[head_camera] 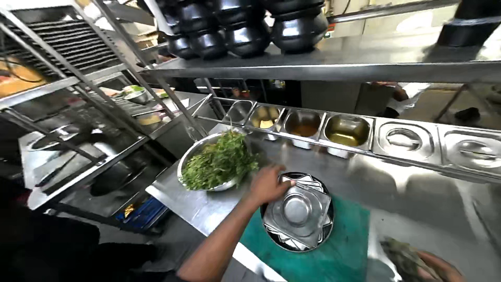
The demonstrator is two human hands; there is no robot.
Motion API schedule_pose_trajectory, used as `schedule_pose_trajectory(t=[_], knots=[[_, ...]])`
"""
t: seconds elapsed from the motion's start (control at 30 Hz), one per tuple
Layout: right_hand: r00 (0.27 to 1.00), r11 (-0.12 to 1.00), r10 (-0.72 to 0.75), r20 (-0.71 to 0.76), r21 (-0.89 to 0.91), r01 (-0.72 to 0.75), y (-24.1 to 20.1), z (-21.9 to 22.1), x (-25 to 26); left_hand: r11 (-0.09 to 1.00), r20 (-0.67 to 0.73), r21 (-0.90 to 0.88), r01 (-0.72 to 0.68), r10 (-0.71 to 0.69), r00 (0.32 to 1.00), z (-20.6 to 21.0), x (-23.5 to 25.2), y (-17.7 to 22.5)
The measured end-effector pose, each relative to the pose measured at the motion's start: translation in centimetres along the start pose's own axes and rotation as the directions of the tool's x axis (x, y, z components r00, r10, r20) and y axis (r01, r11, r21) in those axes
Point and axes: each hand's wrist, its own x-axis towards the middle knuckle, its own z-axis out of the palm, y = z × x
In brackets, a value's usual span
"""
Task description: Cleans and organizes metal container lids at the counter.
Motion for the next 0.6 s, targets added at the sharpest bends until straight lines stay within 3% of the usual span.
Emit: schedule_pose_trajectory(t=[0.07,0.17,0.23,0.3,0.37,0.43,0.5,0.57,0.6], knots=[[0.993,0.998,-0.018,0.120,-0.060,0.025,-1.0,3.3,2.7,0.996,0.040,-0.032,0.082,-0.081,0.996,1.6,-2.1,-2.5],[0.992,0.998,0.054,0.112,-0.039,-0.050,-2.2,7.0,4.6,0.975,-0.037,-0.181,0.126,-0.134,0.990,3.4,-2.7,-3.4],[0.986,0.981,0.168,-0.005,0.095,-0.167,-2.9,8.2,4.7,0.942,-0.063,-0.319,0.102,-0.128,0.990,3.9,-2.9,-2.7],[0.920,0.922,0.346,-0.182,0.246,-0.298,-4.3,8.9,4.1,0.918,-0.099,-0.396,-0.016,-0.025,0.995,3.8,-3.6,-1.3],[0.888,0.907,0.364,-0.280,0.322,-0.270,-5.7,9.2,2.8,0.908,-0.117,-0.391,-0.153,0.116,0.986,2.7,-4.4,1.1],[0.955,0.977,0.097,-0.280,0.212,-0.038,-5.7,10.1,1.3,0.871,-0.181,-0.409,-0.273,0.216,0.959,1.2,-4.9,4.3],[0.958,0.961,-0.257,-0.125,-0.135,0.240,-5.7,12.1,1.1,0.776,-0.172,-0.546,-0.317,0.266,0.948,-0.1,-5.2,7.5],[0.877,0.742,-0.478,0.047,-0.513,0.432,-6.1,14.2,2.6,0.585,0.006,-0.786,-0.198,0.329,0.944,-0.5,-5.4,10.4],[0.848,0.612,-0.522,0.089,-0.653,0.446,-6.3,14.7,3.5,0.493,0.090,-0.865,-0.089,0.327,0.941,0.0,-5.6,11.6]])
